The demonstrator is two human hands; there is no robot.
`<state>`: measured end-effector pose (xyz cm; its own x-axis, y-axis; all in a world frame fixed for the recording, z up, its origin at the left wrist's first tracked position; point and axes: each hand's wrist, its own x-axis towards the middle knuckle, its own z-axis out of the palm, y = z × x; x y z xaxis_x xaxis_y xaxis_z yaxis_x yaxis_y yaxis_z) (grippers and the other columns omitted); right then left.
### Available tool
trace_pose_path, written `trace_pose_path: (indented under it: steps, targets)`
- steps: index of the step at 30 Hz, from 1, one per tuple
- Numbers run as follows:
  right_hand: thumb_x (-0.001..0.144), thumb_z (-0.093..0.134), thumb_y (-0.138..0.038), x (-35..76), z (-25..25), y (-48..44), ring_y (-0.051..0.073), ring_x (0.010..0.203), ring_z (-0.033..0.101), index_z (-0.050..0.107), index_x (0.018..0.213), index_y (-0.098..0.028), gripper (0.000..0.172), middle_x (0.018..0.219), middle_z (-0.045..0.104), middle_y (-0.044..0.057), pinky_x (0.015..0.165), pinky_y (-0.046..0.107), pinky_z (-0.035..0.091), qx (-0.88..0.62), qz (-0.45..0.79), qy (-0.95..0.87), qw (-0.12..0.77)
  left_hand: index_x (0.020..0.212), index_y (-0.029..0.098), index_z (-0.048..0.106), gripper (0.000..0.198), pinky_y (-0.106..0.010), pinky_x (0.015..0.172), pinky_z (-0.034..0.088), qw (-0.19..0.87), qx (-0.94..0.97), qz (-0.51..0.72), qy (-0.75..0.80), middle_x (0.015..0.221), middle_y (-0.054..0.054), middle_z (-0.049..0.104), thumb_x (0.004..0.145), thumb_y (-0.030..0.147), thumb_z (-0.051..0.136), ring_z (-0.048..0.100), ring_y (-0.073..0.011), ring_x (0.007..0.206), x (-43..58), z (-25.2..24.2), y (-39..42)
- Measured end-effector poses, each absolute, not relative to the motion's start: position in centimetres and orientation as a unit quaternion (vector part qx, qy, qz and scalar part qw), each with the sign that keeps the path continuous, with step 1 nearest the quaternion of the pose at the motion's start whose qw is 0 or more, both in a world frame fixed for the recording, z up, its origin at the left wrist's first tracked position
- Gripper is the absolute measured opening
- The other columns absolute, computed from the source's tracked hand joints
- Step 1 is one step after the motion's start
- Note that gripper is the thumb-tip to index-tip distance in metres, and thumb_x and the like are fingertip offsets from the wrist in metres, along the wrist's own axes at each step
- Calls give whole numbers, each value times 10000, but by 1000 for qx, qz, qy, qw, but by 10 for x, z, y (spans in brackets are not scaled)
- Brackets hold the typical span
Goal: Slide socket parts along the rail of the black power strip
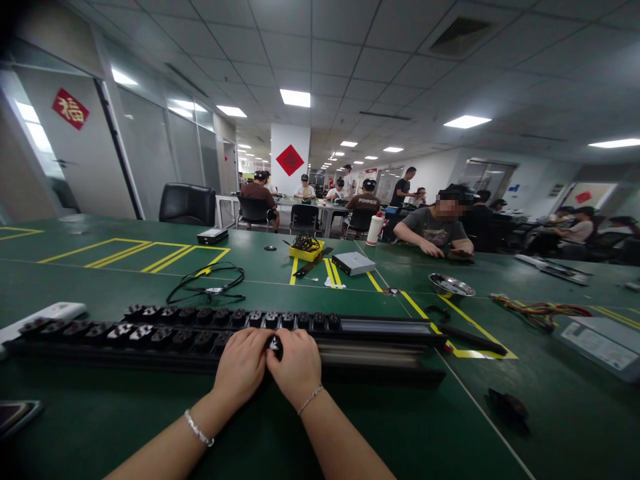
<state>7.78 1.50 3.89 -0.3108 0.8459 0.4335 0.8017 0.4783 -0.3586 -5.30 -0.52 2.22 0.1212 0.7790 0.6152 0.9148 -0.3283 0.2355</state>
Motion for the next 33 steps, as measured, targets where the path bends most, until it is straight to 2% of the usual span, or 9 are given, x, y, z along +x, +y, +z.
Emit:
trace_pose_path:
  steps: [11, 23, 33]
  targets:
    - [721, 537, -256, 76, 39, 15, 183, 879, 514, 591, 890, -223, 180, 835, 619, 26, 802, 282, 349, -519, 44, -796, 308, 954, 202, 598, 222, -362, 874, 362, 113, -740, -336, -573, 968, -33, 644, 803, 141, 447, 527, -205, 942, -52, 22, -4]
    - [709, 525, -241, 75, 41, 16, 172, 857, 517, 573, 873, -209, 174, 811, 608, 32, 768, 268, 355, -529, 21, -798, 287, 908, 234, 616, 201, -366, 871, 362, 123, -740, -326, -575, 979, -18, 643, 799, 157, 466, 527, -199, 943, -53, 21, -4]
    - [769, 504, -293, 78, 37, 15, 179, 884, 508, 553, 909, -200, 175, 851, 597, 47, 785, 282, 357, -520, 2, -808, 279, 919, 234, 628, 215, -379, 859, 360, 120, -740, -322, -578, 970, -23, 644, 800, 156, 466, 529, -208, 932, -53, 23, -4]
